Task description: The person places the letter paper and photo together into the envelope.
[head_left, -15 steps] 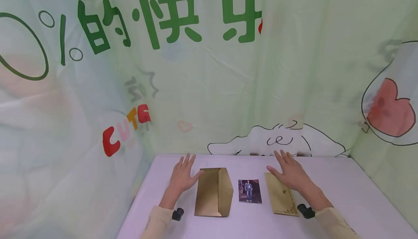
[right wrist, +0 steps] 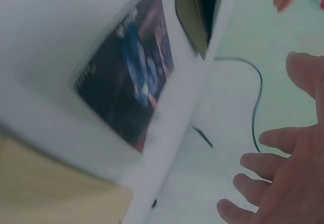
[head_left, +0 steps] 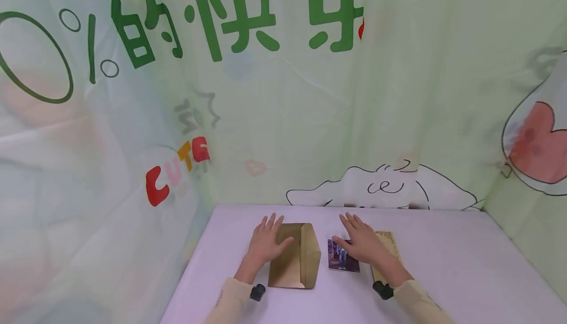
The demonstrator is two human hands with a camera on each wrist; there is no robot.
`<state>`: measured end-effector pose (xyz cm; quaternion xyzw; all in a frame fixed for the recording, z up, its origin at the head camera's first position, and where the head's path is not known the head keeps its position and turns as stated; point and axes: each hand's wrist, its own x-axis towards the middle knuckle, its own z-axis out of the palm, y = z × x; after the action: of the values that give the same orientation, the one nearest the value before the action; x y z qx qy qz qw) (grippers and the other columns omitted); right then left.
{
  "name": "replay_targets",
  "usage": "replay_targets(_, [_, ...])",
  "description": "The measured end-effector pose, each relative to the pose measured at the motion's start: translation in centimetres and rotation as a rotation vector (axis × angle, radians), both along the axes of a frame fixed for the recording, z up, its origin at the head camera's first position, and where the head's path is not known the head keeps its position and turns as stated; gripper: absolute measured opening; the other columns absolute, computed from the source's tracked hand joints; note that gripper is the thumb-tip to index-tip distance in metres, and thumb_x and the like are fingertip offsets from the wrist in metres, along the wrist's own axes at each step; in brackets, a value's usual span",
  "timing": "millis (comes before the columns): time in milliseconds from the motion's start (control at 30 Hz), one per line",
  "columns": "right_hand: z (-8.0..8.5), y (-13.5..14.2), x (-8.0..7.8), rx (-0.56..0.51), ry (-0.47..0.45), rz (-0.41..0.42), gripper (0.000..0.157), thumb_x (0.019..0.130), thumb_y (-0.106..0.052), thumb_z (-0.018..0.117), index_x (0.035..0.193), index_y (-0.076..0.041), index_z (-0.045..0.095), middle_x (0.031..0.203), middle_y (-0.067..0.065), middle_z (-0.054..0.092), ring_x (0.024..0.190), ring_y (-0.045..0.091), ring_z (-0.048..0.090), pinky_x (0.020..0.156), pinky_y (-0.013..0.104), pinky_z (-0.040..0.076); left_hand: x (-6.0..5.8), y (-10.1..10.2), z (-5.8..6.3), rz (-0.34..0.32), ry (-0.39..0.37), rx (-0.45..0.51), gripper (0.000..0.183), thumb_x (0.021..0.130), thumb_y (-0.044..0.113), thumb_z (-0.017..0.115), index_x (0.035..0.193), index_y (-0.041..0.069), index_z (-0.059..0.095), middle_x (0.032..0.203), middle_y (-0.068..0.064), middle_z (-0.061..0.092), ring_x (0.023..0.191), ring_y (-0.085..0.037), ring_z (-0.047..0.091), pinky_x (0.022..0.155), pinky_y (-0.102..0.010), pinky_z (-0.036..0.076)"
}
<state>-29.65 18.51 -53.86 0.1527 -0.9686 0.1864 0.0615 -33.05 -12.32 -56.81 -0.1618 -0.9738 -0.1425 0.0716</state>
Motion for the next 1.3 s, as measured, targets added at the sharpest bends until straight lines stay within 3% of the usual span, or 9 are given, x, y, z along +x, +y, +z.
replay_targets(233, [-2.5, -3.6, 0.4, 0.03, -0.036, 0.102, 0.066, 0.098, -0.037, 0.062, 0.146, 0.005, 0.045, 0.154, 0.027, 0.042, 0.144, 0.046, 0.036, 0.113, 0.065, 0.031, 0.7, 1.7, -1.6, -0.01, -0.03, 0.007, 0.072, 0.096, 0.054, 0.058, 0.151, 0.011, 0.043, 0.156, -0.021, 0.042, 0.142, -0.047, 0.039, 0.111, -0.061, 0.036])
replay_targets(400, [-3.7, -6.2, 0.1, 0.041, -0.056, 0.171, 0.055, 0.096, -0.027, 0.068, 0.139, 0.006, 0.054, 0.151, 0.024, 0.048, 0.142, 0.044, 0.041, 0.114, 0.062, 0.032, 1.0, 3.2, -2.3, 0.003, -0.032, -0.045, 0.072, 0.094, 0.054, 0.061, 0.149, 0.009, 0.046, 0.152, -0.02, 0.047, 0.139, -0.045, 0.044, 0.108, -0.059, 0.04])
replay_targets(667, [-4.3, -8.0, -0.5, 0.065, -0.072, 0.243, 0.056, 0.092, -0.023, 0.072, 0.137, 0.006, 0.055, 0.147, 0.027, 0.05, 0.14, 0.045, 0.043, 0.114, 0.065, 0.03, 0.7, 4.4, -2.6, -0.035, -0.029, -0.159, 0.066, 0.093, 0.046, 0.062, 0.151, 0.02, 0.045, 0.156, -0.018, 0.042, 0.143, -0.042, 0.041, 0.109, -0.058, 0.041])
replay_targets(900, [-5.1, -8.1, 0.4, 0.108, -0.157, 0.242, 0.06, 0.092, -0.026, 0.073, 0.138, 0.005, 0.054, 0.147, 0.025, 0.052, 0.138, 0.041, 0.047, 0.113, 0.066, 0.03, 1.4, 4.7, -3.4, -0.075, -0.136, -0.209, 0.054, 0.095, 0.041, 0.059, 0.147, 0.031, 0.05, 0.157, -0.017, 0.042, 0.138, -0.039, 0.048, 0.101, -0.056, 0.049])
replay_targets(1033, [-5.0, -8.2, 0.9, 0.112, -0.17, 0.243, 0.058, 0.091, -0.027, 0.074, 0.137, 0.005, 0.056, 0.146, 0.025, 0.052, 0.137, 0.041, 0.048, 0.112, 0.066, 0.032, 1.2, 4.2, -2.5, -0.136, -0.18, -0.246, 0.052, 0.095, 0.045, 0.059, 0.144, 0.029, 0.055, 0.154, -0.017, 0.045, 0.134, -0.038, 0.053, 0.1, -0.051, 0.051])
replay_targets(1133, [-4.8, -8.3, 0.8, 0.118, -0.169, 0.239, 0.056, 0.092, -0.027, 0.073, 0.136, 0.003, 0.057, 0.146, 0.024, 0.053, 0.137, 0.041, 0.048, 0.113, 0.065, 0.032, 0.3, 3.3, -1.2, -0.219, -0.209, -0.276, 0.055, 0.094, 0.053, 0.061, 0.142, 0.027, 0.056, 0.153, -0.016, 0.047, 0.13, -0.032, 0.058, 0.099, -0.044, 0.052])
replay_targets(1300, [-4.8, -8.3, 0.3, 0.128, -0.15, 0.229, 0.056, 0.091, -0.028, 0.073, 0.136, 0.003, 0.057, 0.147, 0.024, 0.052, 0.137, 0.042, 0.049, 0.113, 0.065, 0.031, -1.4, 1.5, 0.1, -0.321, -0.298, -0.299, 0.079, 0.08, 0.071, 0.069, 0.144, 0.031, 0.046, 0.159, -0.013, 0.039, 0.131, -0.022, 0.056, 0.094, -0.042, 0.054])
